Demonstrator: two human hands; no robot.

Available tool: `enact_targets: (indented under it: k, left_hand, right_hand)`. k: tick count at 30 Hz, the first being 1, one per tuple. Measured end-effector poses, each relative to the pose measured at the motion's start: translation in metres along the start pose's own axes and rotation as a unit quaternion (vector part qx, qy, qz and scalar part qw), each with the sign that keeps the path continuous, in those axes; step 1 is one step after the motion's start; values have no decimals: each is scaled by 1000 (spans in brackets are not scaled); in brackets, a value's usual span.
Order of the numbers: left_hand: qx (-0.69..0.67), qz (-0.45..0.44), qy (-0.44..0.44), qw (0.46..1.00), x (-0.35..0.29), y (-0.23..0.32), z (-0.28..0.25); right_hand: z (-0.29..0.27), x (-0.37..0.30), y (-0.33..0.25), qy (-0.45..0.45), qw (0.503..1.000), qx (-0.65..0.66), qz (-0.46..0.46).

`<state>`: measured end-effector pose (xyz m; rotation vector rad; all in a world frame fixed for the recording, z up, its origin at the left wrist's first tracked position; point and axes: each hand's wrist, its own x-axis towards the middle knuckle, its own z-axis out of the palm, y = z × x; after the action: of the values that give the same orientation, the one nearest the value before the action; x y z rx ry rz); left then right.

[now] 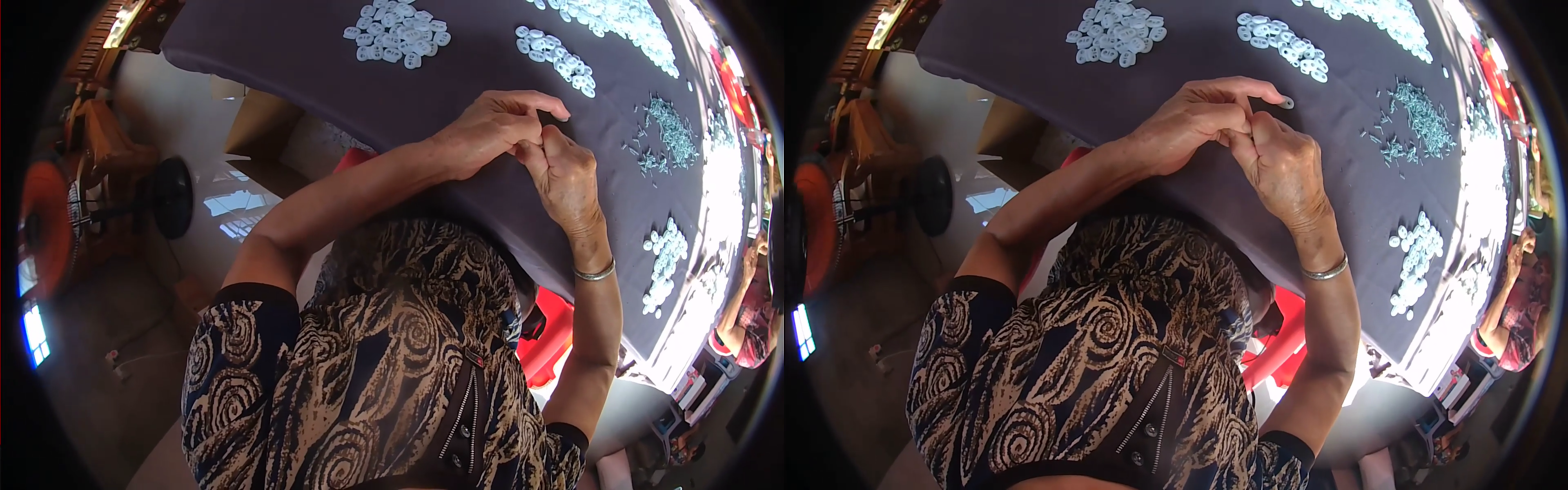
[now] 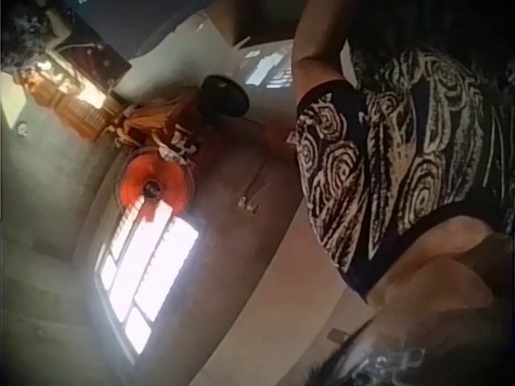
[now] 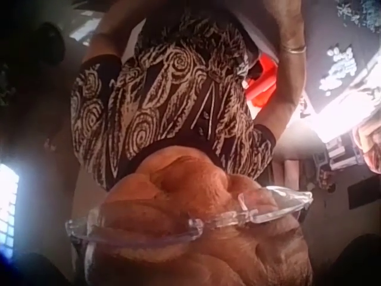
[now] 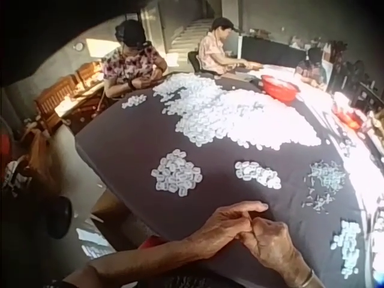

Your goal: The person repeatedly picks up plastic pieces and metal pins from the table and assembles them by inserting the pins into the plastic parts by hand.

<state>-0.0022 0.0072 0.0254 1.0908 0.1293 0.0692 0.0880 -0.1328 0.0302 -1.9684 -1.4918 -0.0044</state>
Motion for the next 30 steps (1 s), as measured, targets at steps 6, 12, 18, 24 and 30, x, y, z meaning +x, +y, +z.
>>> enact_targets:
  k: [6,12,18,24,30]
  left_hand:
    - [93,42,29,994,4,3,-1]
    - [366,164,103,910,9,24,-31]
    - [659,245,172,690,-3,50,-88]
    - [643,237,215,696,-11,60,-111]
    - [593,294,218,717,2,56,-87]
  right_hand:
    - [1,5,-3,12,1000,-24,-2]
    - [-6,0,2,80,993,-43,74]
    - [-35,0,21,109,971,-10,213]
    - [-32,5,25,65,985,14,157]
    - [-24,14,24,33,991,-23,129]
